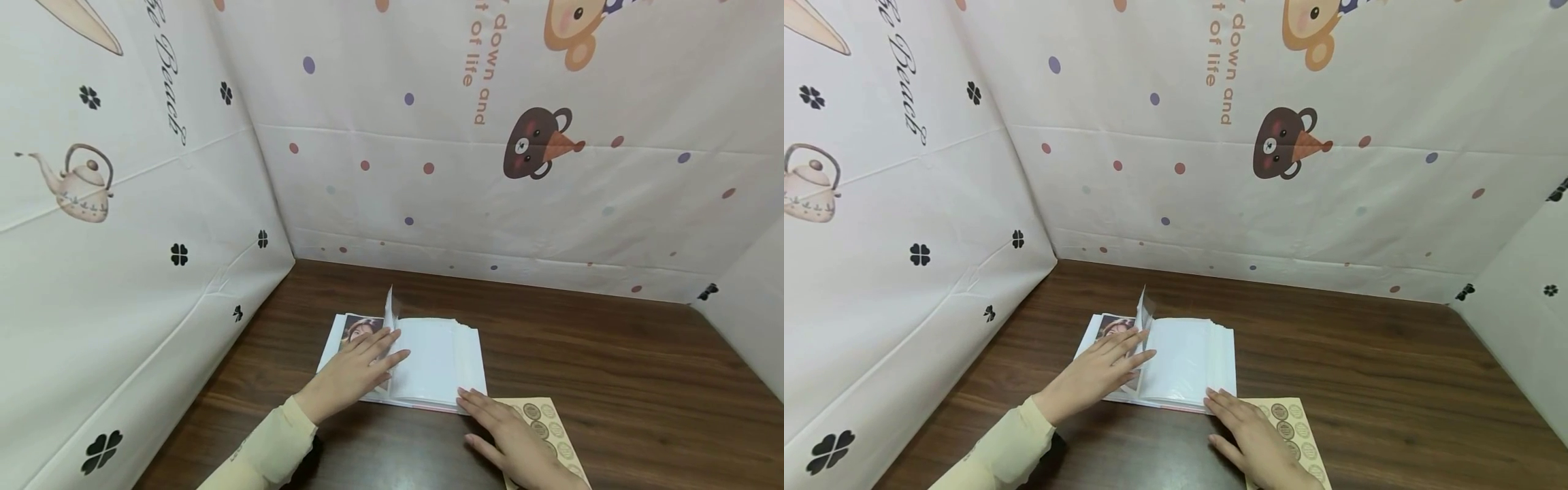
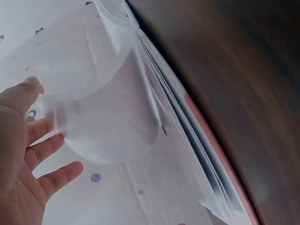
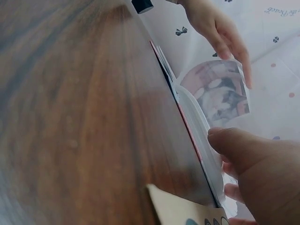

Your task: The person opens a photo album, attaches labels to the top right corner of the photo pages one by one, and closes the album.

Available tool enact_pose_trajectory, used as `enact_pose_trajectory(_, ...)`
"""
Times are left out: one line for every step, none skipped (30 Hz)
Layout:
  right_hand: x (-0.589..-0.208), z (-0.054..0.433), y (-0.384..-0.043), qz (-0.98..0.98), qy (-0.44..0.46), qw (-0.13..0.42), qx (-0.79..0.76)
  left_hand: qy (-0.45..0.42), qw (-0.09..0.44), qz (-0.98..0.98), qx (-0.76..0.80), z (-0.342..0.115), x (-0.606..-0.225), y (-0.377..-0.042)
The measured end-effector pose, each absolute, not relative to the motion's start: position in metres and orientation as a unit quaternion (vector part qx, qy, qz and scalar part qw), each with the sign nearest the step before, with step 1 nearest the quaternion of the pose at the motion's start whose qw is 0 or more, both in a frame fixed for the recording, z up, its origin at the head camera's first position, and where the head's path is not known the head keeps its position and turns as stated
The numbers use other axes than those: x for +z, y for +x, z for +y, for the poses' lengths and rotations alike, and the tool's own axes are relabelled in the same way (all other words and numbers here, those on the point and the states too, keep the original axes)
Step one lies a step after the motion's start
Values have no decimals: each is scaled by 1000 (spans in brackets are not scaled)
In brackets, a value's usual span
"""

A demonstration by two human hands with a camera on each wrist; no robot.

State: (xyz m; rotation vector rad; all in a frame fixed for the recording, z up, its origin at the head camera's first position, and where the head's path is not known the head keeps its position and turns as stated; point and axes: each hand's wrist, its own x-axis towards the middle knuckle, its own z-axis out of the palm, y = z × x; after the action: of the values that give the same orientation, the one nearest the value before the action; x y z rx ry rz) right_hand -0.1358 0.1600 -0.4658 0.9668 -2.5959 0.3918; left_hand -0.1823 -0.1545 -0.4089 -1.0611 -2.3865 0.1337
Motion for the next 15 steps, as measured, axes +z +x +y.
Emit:
enact_pose_trajectory(-466,160,-136,-914,341,172,138,-392,261,-881,43,-156,-409,-182)
enact_pose_trajectory(-466,160,-136,-914,341,172,138,-394,262,-880,35,-158,-410,-182)
enact_pose_trajectory(-466,160,-136,-914,341,172,138,-395,264,-879,29,-159,-410,-182)
enact_pose_trajectory(-466,160,-136,-914,341,171,137,-396,264,-879,25,-161,-411,-182)
enact_pose_trajectory(-466,160,-136,-914,341,171,137,-398,266,-878,22,-162,-412,-181)
enact_pose_trajectory(-465,160,-136,-915,340,170,137,-399,266,-877,21,-164,-413,-181)
enact_pose_trajectory(-465,160,-136,-915,340,170,137,-400,266,-877,22,-165,-413,-180)
enact_pose_trajectory(-465,160,-135,-915,340,169,137,-400,266,-876,24,-167,-414,-179)
enact_pose_trajectory(-465,160,-136,-915,339,169,137,-399,267,-877,29,-168,-415,-179)
enact_pose_trajectory(-465,160,-136,-915,338,169,137,-398,265,-878,32,-170,-415,-178)
enact_pose_trajectory(-465,160,-136,-915,339,170,137,-396,265,-878,36,-172,-416,-177)
enact_pose_trajectory(-465,160,-136,-915,339,172,136,-394,264,-879,39,-173,-416,-177)
enact_pose_trajectory(-465,160,-136,-914,339,174,135,-392,264,-880,42,-175,-417,-176)
enact_pose_trajectory(-466,161,-136,-914,340,175,135,-391,264,-880,44,-176,-417,-176)
enact_pose_trajectory(-466,161,-136,-913,342,178,134,-390,264,-881,43,-178,-417,-176)
